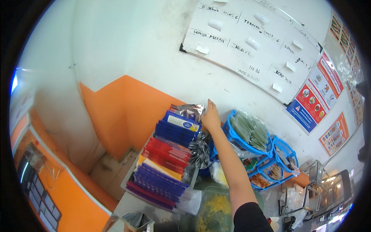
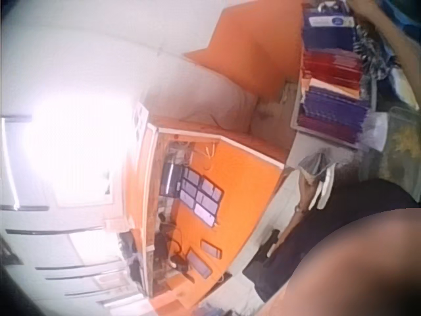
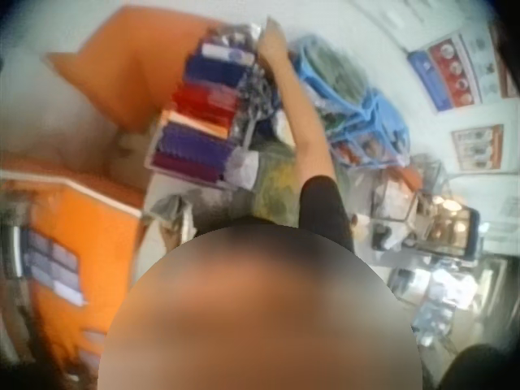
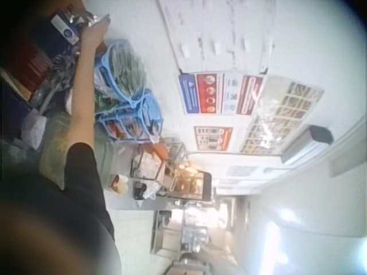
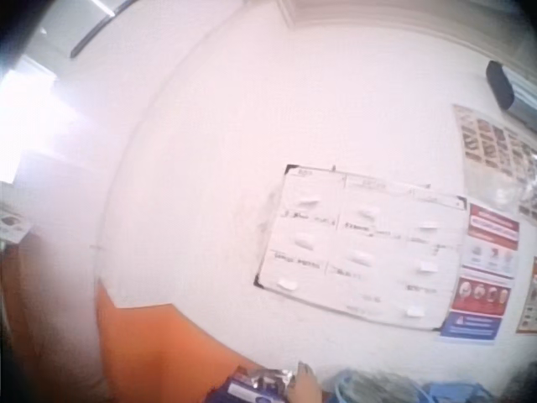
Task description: The person scoops yellow food into a paper bowl, then adds fried chicken pieces from a heated display case. They place the bowl on the counter, add a condiment sachet and a plastic fork, and arrange the items for service.
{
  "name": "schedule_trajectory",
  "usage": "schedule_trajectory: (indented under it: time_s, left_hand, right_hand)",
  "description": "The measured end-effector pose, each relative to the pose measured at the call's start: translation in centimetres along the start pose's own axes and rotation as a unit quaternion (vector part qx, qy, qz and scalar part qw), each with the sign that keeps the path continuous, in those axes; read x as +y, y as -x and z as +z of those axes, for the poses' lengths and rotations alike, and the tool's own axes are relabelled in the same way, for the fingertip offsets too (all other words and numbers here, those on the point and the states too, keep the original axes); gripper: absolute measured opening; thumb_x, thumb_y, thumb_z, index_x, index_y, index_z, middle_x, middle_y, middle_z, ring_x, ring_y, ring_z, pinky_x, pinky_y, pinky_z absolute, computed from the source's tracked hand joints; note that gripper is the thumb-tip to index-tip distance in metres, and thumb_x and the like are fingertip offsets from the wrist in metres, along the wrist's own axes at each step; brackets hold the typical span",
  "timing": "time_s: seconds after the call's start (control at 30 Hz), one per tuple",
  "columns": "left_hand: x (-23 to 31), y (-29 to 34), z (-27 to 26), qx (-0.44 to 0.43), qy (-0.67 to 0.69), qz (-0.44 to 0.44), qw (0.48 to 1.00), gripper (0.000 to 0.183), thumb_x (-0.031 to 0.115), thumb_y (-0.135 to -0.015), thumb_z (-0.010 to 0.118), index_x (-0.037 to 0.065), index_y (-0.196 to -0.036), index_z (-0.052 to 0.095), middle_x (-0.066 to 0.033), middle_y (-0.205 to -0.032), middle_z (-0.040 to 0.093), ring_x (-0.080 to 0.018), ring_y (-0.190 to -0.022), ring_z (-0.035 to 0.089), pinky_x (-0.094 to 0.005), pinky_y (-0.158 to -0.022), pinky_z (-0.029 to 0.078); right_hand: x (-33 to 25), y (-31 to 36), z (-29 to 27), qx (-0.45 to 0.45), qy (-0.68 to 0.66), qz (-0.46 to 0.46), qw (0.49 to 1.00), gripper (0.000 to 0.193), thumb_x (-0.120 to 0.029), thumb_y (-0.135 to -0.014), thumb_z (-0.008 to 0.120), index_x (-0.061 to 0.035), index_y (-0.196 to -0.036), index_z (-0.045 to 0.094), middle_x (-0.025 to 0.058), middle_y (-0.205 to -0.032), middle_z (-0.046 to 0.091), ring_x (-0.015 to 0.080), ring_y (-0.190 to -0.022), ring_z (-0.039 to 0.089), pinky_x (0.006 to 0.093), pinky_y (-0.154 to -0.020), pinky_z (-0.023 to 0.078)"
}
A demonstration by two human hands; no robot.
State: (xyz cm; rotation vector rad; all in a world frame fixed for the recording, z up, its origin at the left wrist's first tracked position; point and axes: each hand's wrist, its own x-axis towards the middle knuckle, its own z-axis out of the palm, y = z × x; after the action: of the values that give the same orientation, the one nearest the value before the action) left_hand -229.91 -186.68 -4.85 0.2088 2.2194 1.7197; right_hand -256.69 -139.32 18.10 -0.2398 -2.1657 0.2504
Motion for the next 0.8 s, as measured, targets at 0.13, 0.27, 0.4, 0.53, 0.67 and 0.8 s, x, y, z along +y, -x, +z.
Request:
schedule_trajectory:
  time_s: [0.13, 0.27, 0.4, 0.53, 0.67, 0.8]
  left_hand:
    - [-0.7, -5.2, 0.4, -0.034, -0.032, -0.002, 0.999, 0.024, 0.008, -0.082, 0.059, 0.002, -0.105, 0.06, -0.0079, -0.089, 0.063, -0.0121, -0.078, 0.054, -0.0291, -0.065, 0.045]
    - [-0.3, -10.0, 1.5, -0.094, -0.063, 0.014, 0.993, 0.024, 0.008, -0.082, 0.058, 0.002, -0.106, 0.06, -0.0079, -0.089, 0.063, -0.0121, -0.078, 0.054, -0.0289, -0.065, 0.045]
    - [0.2, -12.6, 3.2, -0.151, -0.089, 0.029, 0.984, 0.024, 0.008, -0.082, 0.058, 0.002, -0.106, 0.06, -0.0079, -0.089, 0.063, -0.0121, -0.078, 0.054, -0.0288, -0.065, 0.045]
    - [1.1, -13.4, 4.6, -0.192, -0.113, 0.039, 0.974, 0.025, 0.008, -0.082, 0.058, 0.002, -0.106, 0.06, -0.0079, -0.089, 0.063, -0.0121, -0.078, 0.054, -0.0286, -0.065, 0.045]
    - [1.6, -13.1, 5.0, -0.214, -0.13, 0.04, 0.967, 0.025, 0.008, -0.083, 0.058, 0.002, -0.107, 0.06, -0.0079, -0.089, 0.063, -0.0121, -0.078, 0.054, -0.0284, -0.065, 0.045]
    - [1.6, -12.6, 5.0, -0.222, -0.136, 0.034, 0.965, 0.025, 0.009, -0.083, 0.058, 0.002, -0.107, 0.059, -0.0079, -0.089, 0.063, -0.0122, -0.078, 0.054, -0.0283, -0.065, 0.045]
  right_hand:
    - [2.5, -3.1, 3.0, -0.33, 0.054, 0.131, 0.933, 0.029, -0.016, -0.073, 0.066, -0.0012, -0.099, 0.063, 0.0207, -0.087, 0.064, 0.0379, -0.089, 0.06, 0.0446, -0.082, 0.046]
    - [3.9, -2.9, 2.4, -0.179, -0.024, 0.105, 0.978, 0.026, -0.018, -0.071, 0.068, 0.0012, -0.086, 0.061, 0.0232, -0.084, 0.063, 0.0411, -0.083, 0.06, 0.046, -0.074, 0.047]
    - [3.8, -2.0, 1.1, -0.103, -0.132, 0.122, 0.978, 0.015, -0.007, -0.074, 0.063, 0.0013, -0.085, 0.058, 0.0241, -0.078, 0.061, 0.0429, -0.08, 0.059, 0.0456, -0.069, 0.047]
    - [3.1, -1.7, 0.0, -0.022, -0.178, 0.105, 0.978, 0.013, -0.003, -0.075, 0.062, 0.0024, -0.081, 0.051, 0.0244, -0.074, 0.059, 0.044, -0.077, 0.057, 0.0457, -0.064, 0.045]
    - [1.9, -1.6, -2.1, 0.07, -0.238, 0.111, 0.962, 0.013, 0.0, -0.077, 0.059, 0.0028, -0.079, 0.047, 0.0232, -0.069, 0.055, 0.043, -0.069, 0.055, 0.0438, -0.059, 0.042]
    - [0.7, -1.9, -4.7, 0.094, -0.295, 0.123, 0.943, 0.016, 0.001, -0.078, 0.059, 0.0024, -0.077, 0.043, 0.0212, -0.065, 0.052, 0.0393, -0.062, 0.052, 0.0411, -0.056, 0.04]
